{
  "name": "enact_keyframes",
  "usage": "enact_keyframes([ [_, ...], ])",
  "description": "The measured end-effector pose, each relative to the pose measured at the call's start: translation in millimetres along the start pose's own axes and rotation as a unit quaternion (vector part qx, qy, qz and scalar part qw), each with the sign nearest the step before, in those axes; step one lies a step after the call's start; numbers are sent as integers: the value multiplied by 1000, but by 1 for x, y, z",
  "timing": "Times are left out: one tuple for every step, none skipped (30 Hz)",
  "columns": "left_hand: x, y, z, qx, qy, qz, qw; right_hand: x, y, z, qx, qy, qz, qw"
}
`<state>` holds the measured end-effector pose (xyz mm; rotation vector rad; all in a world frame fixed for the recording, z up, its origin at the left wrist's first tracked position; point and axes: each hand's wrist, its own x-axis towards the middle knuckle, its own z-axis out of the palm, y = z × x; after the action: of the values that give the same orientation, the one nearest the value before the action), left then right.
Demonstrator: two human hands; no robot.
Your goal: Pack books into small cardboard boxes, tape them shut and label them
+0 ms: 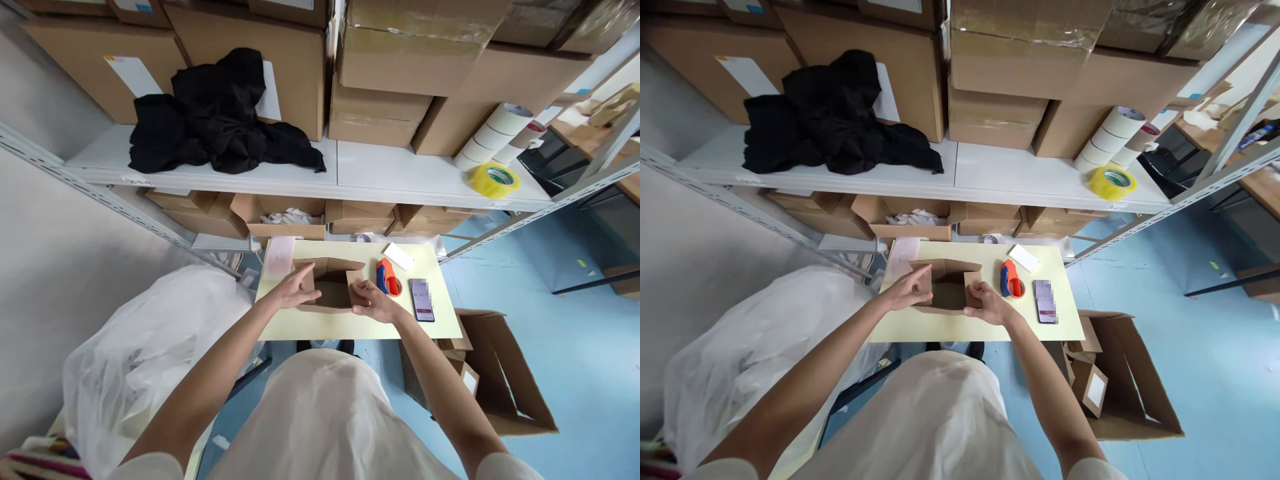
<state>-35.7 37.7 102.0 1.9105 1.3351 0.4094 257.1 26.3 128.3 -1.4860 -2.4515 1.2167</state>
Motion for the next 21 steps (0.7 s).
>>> enact_keyframes([
  [-4,-5,0,-38,-4,15,999,0,6,-3,17,-18,-12,1000],
  [-10,-9,1,-62,1,30,998,-1,11,-5,31,-32,-21,999],
  [-15,-12,3,-70,22,44,996,0,15,-7,42,-42,-30,998],
  [-21,-15,6,-63,56,53,995,0,19,-8,51,-46,-38,997],
  [-26,-16,11,-46,95,53,993,1,21,-9,59,-42,-45,996],
  [-31,-16,17,-26,134,42,990,2,22,-8,66,-32,-51,996],
  [-35,-16,23,-12,168,26,985,3,23,-6,73,-21,-55,996],
  [-38,-15,29,-6,193,8,981,4,23,-4,79,-8,-57,995],
  [-40,-14,34,-7,208,-7,978,6,24,-2,86,7,-59,995],
  [-41,-14,39,-14,220,-19,975,8,24,1,91,22,-63,994],
  [-41,-14,43,-28,230,-29,972,9,24,3,93,38,-67,993],
  [-41,-14,47,-49,244,-40,968,12,24,6,93,57,-65,992],
  [-40,-14,50,-76,261,-54,961,14,24,9,90,78,-54,992],
  [-38,-14,52,-109,284,-74,950,17,23,12,84,101,-32,991],
  [-36,-15,54,-148,311,-98,934,20,23,16,76,127,-4,989],
  [-33,-15,55,-188,335,-121,915,22,22,19,65,159,24,985],
  [-31,-17,55,-223,356,-142,896,25,20,22,49,200,47,977],
  [-28,-18,55,-250,369,-158,881,27,19,25,25,246,62,967],
  [-26,-20,55,-269,371,-170,873,28,17,26,-5,293,71,953],
  [-23,-21,54,-282,365,-176,870,30,15,26,-41,333,75,939],
  [-21,-23,53,-288,354,-179,871,30,14,25,-78,359,75,927],
])
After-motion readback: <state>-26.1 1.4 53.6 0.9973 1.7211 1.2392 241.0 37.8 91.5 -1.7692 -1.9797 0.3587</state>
